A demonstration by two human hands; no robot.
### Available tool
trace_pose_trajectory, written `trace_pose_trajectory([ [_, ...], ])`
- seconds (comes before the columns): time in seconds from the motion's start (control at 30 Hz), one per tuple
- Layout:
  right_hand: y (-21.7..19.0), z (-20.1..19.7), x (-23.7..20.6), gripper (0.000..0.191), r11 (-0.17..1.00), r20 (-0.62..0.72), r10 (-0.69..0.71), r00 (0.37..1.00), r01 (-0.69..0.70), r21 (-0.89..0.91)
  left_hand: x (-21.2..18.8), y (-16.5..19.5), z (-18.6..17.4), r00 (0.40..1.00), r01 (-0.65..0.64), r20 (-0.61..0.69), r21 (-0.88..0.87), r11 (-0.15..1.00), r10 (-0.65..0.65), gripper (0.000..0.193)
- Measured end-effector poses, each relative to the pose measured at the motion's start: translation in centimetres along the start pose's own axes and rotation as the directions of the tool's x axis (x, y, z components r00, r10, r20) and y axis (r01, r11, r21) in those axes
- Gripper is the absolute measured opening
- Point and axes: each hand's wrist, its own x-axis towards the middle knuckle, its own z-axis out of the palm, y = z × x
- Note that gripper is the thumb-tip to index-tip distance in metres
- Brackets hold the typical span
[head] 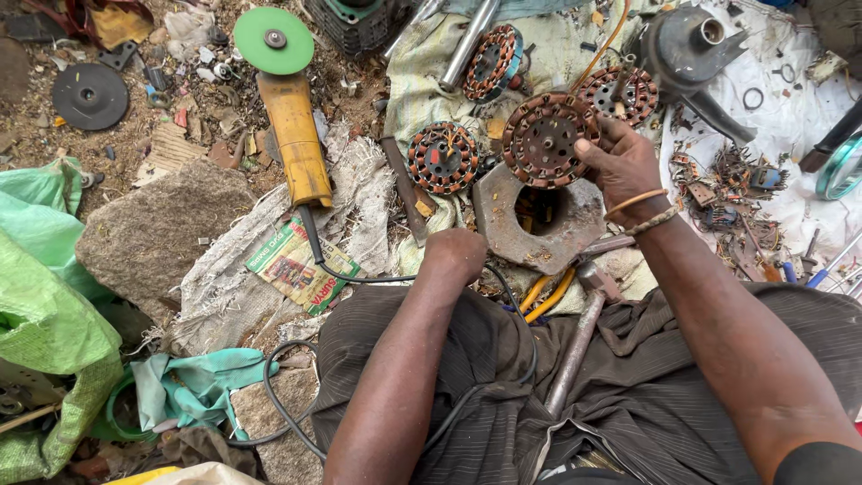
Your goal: The person sits on the ground and uses a handheld angle grinder to grind the surface of a circular metal component. They hold the part steady with one hand while operating the grinder with the other, producing sparks. The person briefly sets the grinder down, picks up the part, and then resumes grinding.
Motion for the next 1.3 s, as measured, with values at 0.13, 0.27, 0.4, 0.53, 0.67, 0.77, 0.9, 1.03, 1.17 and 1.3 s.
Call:
trace_pose_trajectory([
  [0.13,-0.5,0.2,-2.1,0.056,1.0,0.018,-0.026,0.999,0.026,-0.011,0.2,-0.4,0.7,1.0,-0.018,-0.001,0.021,1.0,0.018,0.024],
  [0.27,-1.3,-0.2,-5.0,0.059,0.98,-0.086,0.068,0.994,-0.083,-0.181,0.3,-0.6,0.3,0.999,0.013,0.032,0.028,1.0,-0.014,0.023],
  [0.4,-0.3,-1.2,-8.0,0.058,0.975,-0.092,0.199,0.976,-0.207,-0.081,0.3,-0.5,-0.5,0.998,0.017,0.057,0.03,0.999,-0.018,0.023],
  [0.53,1.6,-1.7,-9.3,0.042,0.868,-0.191,-0.025,0.981,-0.073,-0.491,-0.9,-0.4,-1.3,0.998,0.022,0.061,0.019,1.0,-0.023,0.022],
  [0.67,0.9,-2.5,-10.6,0.032,0.706,-0.243,-0.221,0.945,-0.016,-0.708,-3.4,-1.0,-3.6,0.999,0.002,-0.051,0.005,1.0,-0.001,0.022],
  [0.77,0.9,-1.6,-14.0,0.039,0.752,-0.101,0.08,0.992,-0.126,-0.647,-6.4,-2.0,-6.0,0.991,-0.052,-0.136,-0.332,0.942,0.006,0.022],
  [0.9,2.6,3.0,-19.2,0.045,0.844,0.313,0.214,0.925,-0.014,-0.536,-11.2,-2.9,-9.3,0.837,-0.401,-0.512,-0.335,0.852,0.193,0.022],
  [1.03,1.2,8.2,-22.4,0.048,0.939,0.363,0.292,0.885,-0.337,0.067,-17.8,-1.0,-9.6,0.665,-0.232,-0.747,-0.22,0.948,-0.01,0.032],
  [1.17,-3.2,12.5,-23.7,0.046,0.92,0.412,0.155,0.898,-0.283,0.27,-26.1,2.4,-3.8,0.792,-0.248,-0.589,-0.552,0.796,-0.161,0.058],
  [1.3,-5.0,16.4,-25.6,0.052,0.998,0.563,0.053,0.825,-0.065,0.0,-32.9,3.7,4.3,0.945,-0.055,-0.229,-0.814,0.578,-0.233,0.081],
])
